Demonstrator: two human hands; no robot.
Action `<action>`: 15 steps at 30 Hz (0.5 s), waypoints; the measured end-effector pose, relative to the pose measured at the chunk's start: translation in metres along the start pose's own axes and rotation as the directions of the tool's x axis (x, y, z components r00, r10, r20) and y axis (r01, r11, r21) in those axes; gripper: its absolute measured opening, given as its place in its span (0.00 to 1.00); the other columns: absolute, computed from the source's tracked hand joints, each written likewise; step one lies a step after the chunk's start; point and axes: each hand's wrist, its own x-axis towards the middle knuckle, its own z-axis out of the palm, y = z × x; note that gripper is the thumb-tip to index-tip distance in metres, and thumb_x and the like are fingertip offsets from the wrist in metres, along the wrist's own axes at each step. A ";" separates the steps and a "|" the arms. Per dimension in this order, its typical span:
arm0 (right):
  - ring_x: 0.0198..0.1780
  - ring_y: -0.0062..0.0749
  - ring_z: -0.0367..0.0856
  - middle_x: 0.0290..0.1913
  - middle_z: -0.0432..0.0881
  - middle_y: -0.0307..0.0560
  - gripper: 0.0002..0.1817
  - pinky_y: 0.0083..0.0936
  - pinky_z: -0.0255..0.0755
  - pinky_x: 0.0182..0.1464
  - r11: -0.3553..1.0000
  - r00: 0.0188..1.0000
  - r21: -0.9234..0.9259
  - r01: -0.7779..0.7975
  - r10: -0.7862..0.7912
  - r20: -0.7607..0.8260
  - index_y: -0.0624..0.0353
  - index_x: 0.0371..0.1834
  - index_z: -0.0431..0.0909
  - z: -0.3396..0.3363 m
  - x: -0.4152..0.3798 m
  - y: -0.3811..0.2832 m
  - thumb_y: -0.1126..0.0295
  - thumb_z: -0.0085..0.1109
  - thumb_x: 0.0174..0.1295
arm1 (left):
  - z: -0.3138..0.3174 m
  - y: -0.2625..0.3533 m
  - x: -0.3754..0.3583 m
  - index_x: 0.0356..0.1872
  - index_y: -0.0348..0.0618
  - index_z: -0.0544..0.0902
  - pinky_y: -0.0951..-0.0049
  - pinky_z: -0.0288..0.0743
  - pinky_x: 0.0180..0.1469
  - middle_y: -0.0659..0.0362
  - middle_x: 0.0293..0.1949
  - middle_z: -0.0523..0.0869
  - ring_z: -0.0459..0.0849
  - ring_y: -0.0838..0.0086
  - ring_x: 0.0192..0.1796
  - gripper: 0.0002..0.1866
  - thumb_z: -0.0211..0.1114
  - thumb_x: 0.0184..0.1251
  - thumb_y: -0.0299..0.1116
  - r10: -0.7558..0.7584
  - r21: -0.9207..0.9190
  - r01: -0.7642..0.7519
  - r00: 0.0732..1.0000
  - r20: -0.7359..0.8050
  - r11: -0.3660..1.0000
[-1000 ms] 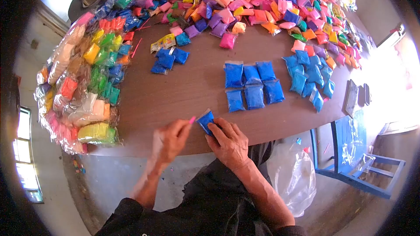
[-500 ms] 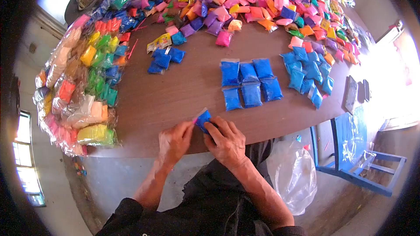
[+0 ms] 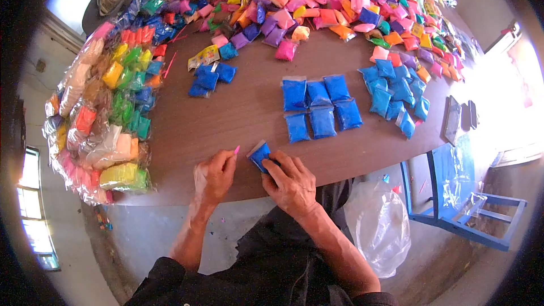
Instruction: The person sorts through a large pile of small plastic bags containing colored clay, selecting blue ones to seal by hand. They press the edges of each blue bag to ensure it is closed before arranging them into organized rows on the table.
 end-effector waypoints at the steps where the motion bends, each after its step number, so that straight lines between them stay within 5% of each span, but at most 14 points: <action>1: 0.53 0.48 0.92 0.58 0.91 0.45 0.20 0.40 0.88 0.54 1.000 1.000 0.002 -0.004 0.004 -0.005 0.54 0.52 0.92 0.001 0.000 0.000 0.75 0.81 0.54 | -0.004 0.008 0.001 0.44 0.46 0.89 0.56 0.84 0.34 0.51 0.33 0.92 0.94 0.53 0.33 0.03 0.75 0.78 0.30 -0.010 -0.026 0.009 1.000 -0.013 1.000; 15: 0.53 0.46 0.92 0.58 0.90 0.45 0.21 0.39 0.88 0.53 1.000 1.000 0.002 -0.012 0.012 -0.015 0.52 0.52 0.92 0.000 -0.003 0.000 0.75 0.82 0.53 | -0.004 0.027 -0.006 0.46 0.47 0.89 0.53 0.85 0.34 0.52 0.34 0.93 0.93 0.51 0.34 0.03 0.75 0.78 0.30 0.098 -0.091 -0.099 0.995 -0.013 0.991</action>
